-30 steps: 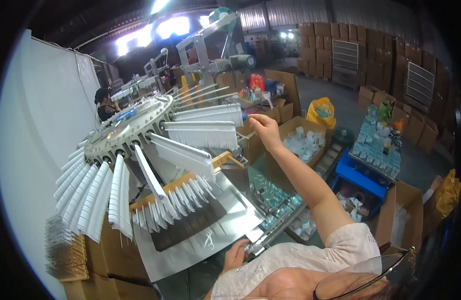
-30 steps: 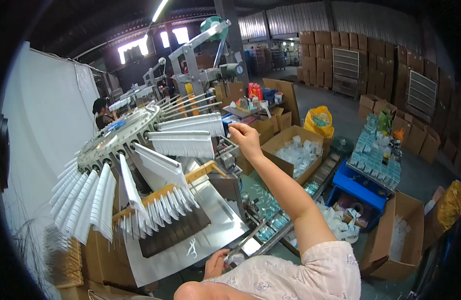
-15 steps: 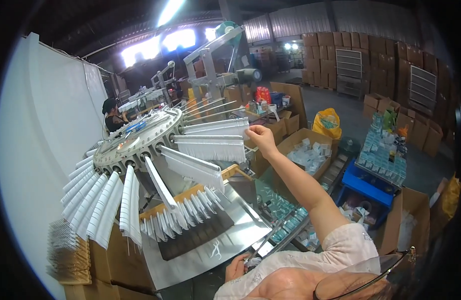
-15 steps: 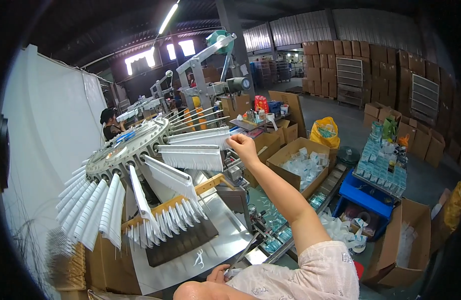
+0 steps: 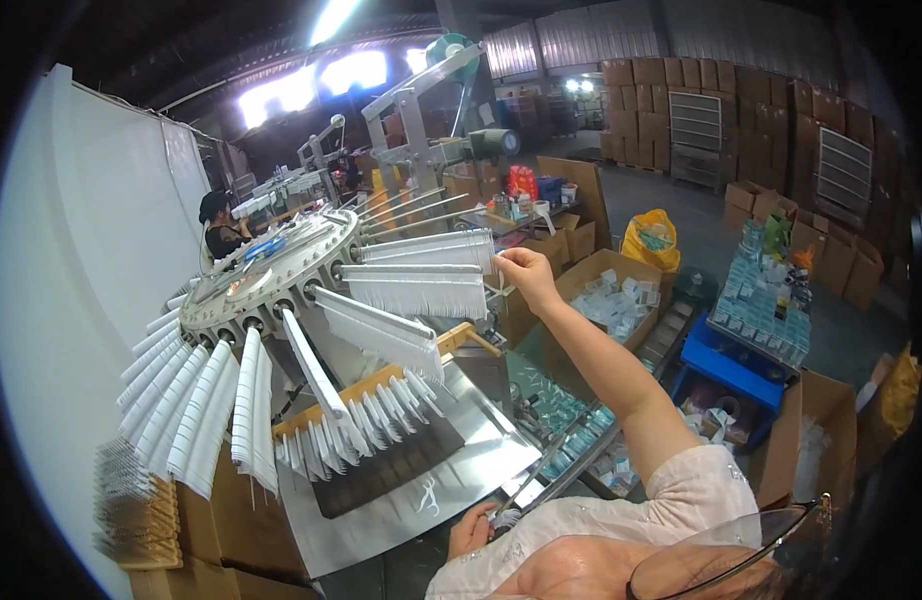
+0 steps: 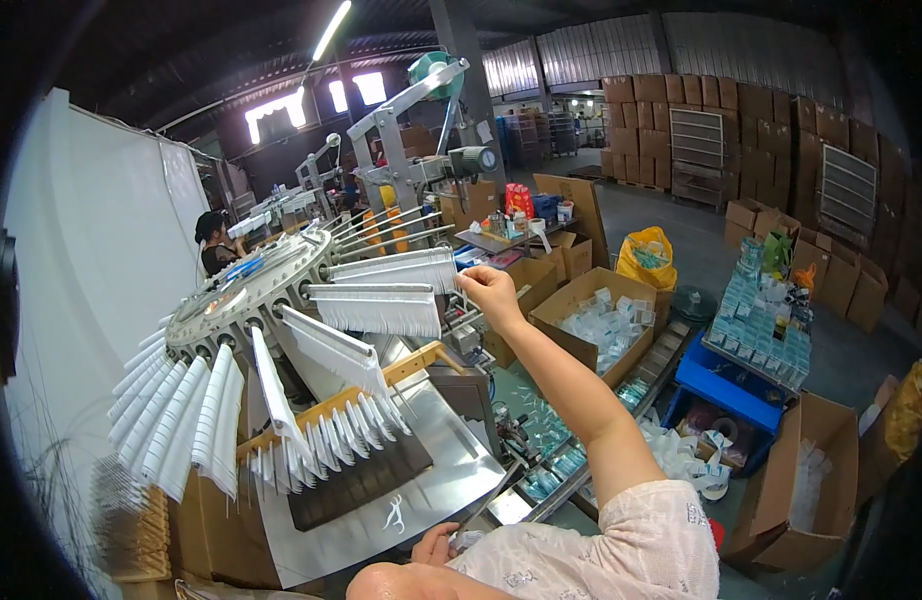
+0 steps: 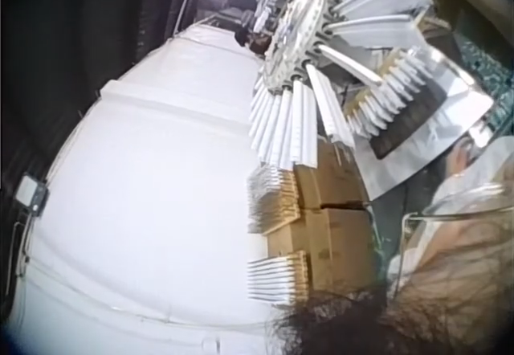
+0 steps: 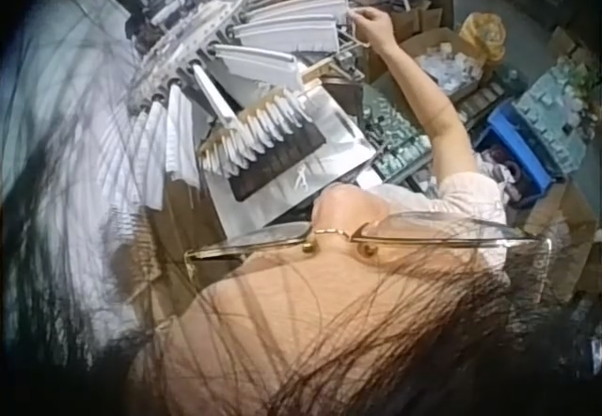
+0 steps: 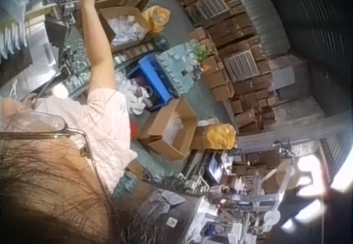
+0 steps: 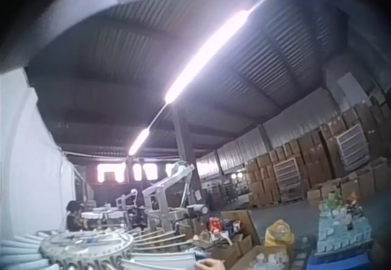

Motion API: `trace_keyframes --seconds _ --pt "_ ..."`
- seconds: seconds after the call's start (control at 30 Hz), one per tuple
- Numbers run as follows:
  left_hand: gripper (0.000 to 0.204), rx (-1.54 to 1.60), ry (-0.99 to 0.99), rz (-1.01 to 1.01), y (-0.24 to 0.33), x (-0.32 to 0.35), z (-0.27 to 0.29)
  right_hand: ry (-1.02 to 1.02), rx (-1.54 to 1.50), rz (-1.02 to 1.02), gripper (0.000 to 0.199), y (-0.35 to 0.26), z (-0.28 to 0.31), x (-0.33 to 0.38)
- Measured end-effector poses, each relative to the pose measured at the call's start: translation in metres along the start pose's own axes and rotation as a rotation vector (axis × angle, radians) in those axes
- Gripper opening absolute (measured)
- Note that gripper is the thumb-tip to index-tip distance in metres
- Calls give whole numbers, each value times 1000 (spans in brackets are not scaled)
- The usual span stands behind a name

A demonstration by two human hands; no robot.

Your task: Unloading manufactured plastic components from a rotating assembly machine and placing them into boxes.

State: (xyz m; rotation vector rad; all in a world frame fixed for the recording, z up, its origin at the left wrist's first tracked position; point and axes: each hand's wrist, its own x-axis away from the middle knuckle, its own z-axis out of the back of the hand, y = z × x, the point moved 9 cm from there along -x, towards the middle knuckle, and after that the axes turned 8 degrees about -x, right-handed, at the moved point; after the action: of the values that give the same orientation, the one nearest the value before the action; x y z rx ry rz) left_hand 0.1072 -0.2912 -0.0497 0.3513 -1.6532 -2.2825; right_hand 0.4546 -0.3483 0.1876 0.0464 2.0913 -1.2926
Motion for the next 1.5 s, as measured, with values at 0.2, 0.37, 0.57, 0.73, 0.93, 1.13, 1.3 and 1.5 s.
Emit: trace_keyframes --seconds 0.2,0.37,0.57,0.73,0.93,1.13,1.3,1.5 --pt "32 21 -121 -83 9 -2 1 -40 128 61 13 14 12 15" --pt "40 -170 -68 -217 40 -8 33 -174 120 -154 12 4 -10 77" --pt "39 -481 232 -326 93 -14 57 -415 333 -33 27 -28 -41 147" --pt "40 -497 274 -309 100 -5 51 -461 335 106 42 -37 -41 166" --pt "41 -521 365 -267 98 3 58 -406 307 53 43 -31 -36 176" --pt "43 -587 525 -180 82 35 94 -798 223 102 64 -14 -78 233" --pt "44 -640 669 -24 74 90 133 -998 348 270 44 32 -122 288" --pt "43 -599 801 89 75 129 139 -1093 585 399 52 53 -170 321"
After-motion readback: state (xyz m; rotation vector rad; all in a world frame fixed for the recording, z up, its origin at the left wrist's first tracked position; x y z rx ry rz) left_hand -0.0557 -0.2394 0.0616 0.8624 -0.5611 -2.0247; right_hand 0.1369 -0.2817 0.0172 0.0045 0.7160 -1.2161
